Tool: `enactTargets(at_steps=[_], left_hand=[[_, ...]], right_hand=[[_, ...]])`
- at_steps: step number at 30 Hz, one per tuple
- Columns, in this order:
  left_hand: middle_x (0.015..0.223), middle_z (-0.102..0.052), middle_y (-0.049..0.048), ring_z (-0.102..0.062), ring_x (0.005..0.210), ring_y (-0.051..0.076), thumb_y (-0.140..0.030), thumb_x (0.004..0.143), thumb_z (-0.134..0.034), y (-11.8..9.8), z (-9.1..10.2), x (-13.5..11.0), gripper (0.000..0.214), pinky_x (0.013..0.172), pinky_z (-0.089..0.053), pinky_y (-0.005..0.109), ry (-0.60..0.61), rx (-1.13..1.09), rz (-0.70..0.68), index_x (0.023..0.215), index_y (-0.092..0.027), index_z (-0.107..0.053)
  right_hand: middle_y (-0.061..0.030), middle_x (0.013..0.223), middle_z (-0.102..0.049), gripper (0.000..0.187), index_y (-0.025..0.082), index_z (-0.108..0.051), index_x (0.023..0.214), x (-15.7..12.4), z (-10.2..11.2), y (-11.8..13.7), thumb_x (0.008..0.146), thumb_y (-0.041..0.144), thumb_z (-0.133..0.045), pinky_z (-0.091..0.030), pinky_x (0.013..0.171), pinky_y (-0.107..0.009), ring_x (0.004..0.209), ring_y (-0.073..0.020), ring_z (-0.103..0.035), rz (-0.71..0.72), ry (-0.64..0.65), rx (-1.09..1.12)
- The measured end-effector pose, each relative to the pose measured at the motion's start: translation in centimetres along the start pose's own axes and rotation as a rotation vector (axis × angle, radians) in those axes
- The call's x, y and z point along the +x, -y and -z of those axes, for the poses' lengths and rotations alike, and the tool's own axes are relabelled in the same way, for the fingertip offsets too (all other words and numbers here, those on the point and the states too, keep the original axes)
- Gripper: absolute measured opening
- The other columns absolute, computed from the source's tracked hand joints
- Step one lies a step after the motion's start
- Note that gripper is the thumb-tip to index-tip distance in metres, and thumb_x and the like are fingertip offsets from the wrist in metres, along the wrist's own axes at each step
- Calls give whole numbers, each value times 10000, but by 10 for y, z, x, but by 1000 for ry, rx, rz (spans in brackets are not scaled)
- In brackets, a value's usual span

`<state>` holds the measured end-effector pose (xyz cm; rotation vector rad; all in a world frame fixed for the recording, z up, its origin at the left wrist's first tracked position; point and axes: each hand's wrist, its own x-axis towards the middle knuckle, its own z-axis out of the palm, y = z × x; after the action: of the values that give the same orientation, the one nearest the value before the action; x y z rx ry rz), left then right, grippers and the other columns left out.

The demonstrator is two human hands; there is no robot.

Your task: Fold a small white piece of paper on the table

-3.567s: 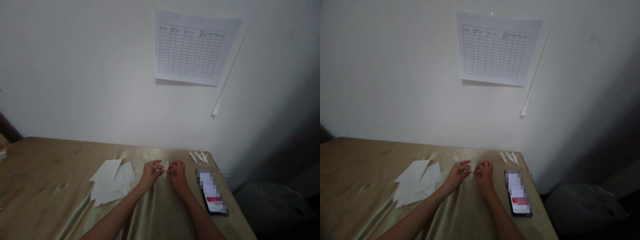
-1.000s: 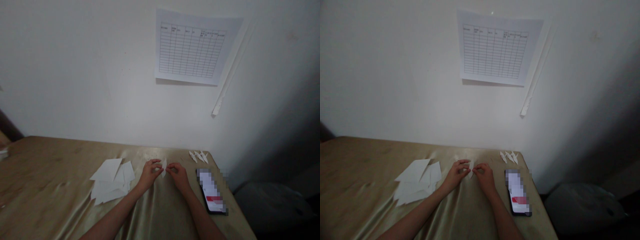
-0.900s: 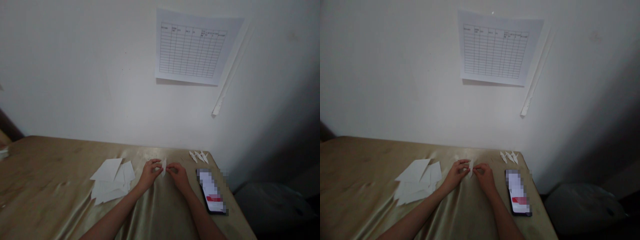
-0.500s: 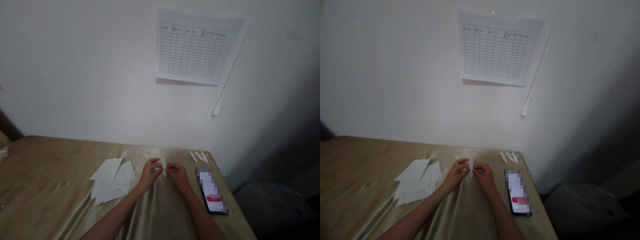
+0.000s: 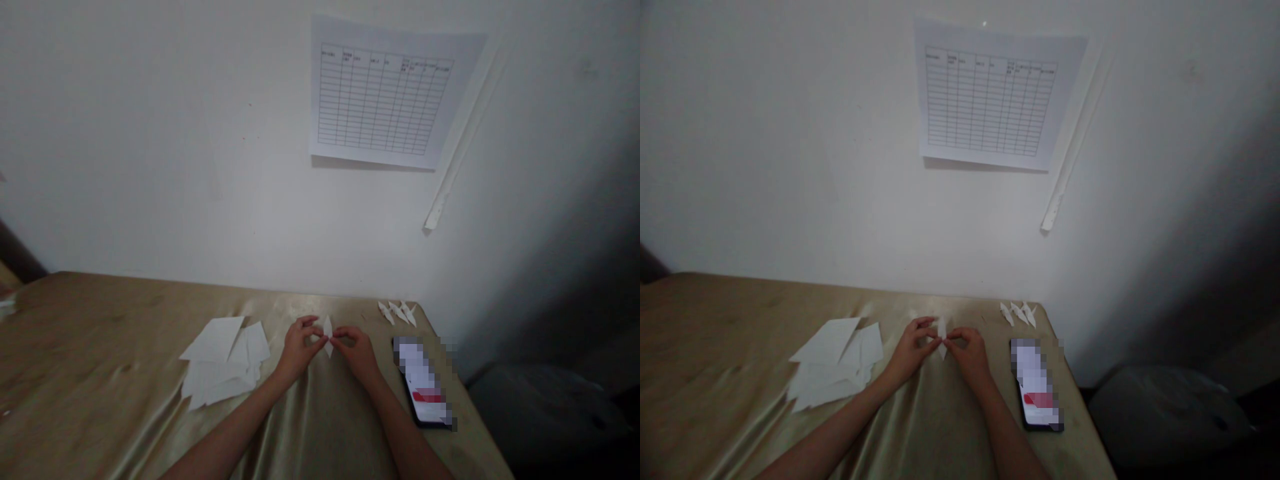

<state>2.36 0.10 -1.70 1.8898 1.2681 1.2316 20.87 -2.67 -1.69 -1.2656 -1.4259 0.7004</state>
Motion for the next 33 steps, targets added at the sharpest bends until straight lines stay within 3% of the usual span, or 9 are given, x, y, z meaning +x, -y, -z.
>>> enactTargets(at_steps=[12,17,33], left_hand=[[1231,-669,91,-641,1145,265,-249,797,-765,0,-1,0,37,1079,-484,485,-23,40,-14,778,-234,-793],[1219,-673,80,-642,1133,260,-254,802,-761,-1,-2,-1,43,1074,-488,485,-30,64,-22,773,-244,-791],[1262,-678,103,-642,1158,273,-300,829,-742,2,-2,-1,83,1084,-484,517,5,68,-25,822,-242,-801]], right_hand=[[-90,1068,-738,163,259,-800,833,-1,-1,1,796,405,-739,-461,1032,-437,1089,-269,-655,31,-11,-26],[-66,959,-744,100,266,-788,826,-1,-2,-1,810,343,-726,-433,1074,-424,1190,-270,-598,67,16,-26],[-73,1009,-722,104,271,-775,842,-2,1,4,850,351,-710,-448,1044,-408,1181,-265,-576,92,10,-87]])
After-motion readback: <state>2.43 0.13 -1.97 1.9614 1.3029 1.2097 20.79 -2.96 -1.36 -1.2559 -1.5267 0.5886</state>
